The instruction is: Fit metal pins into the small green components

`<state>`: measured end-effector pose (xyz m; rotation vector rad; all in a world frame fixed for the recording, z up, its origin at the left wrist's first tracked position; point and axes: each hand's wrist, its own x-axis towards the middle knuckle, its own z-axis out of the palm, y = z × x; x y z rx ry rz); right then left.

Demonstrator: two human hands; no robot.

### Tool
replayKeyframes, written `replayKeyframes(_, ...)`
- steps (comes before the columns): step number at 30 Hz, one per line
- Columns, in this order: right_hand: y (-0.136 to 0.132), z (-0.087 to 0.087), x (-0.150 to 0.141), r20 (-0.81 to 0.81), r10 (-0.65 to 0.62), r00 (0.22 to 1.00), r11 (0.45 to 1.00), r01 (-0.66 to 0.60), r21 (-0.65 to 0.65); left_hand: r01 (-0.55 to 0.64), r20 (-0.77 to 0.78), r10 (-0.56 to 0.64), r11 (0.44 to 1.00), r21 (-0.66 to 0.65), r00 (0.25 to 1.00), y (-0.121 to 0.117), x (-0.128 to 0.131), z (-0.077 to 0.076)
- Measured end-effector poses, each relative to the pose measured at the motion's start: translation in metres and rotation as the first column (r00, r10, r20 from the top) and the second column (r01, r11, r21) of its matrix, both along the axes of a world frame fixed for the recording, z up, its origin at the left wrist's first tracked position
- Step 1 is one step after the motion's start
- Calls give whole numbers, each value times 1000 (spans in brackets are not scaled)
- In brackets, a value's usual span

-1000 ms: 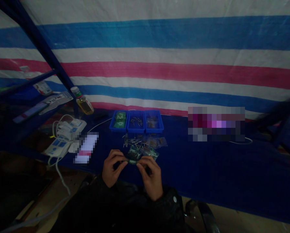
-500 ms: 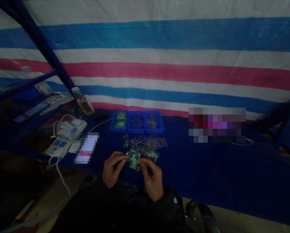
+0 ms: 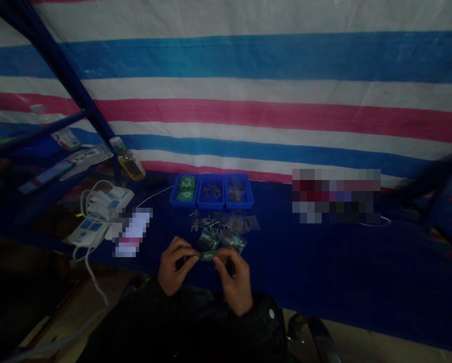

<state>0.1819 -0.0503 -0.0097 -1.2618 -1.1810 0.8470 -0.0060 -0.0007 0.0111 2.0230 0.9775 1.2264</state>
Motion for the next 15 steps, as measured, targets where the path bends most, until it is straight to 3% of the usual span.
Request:
replayKeyframes(5,-3,-6,-3,-120,-21,993,998,13,-66,-23,69,29,996,-81,997,-1,1,-1)
replayKeyframes(11,-3,-1,-1,-50,18,999,998,-21,-63,45,2,-45,998,-44,999,2,-3,-2)
replayKeyframes(15,-3,-1,0,-60,0,998,998,-4,-55,33,18,-32,999,-22,999,5,-4,-4)
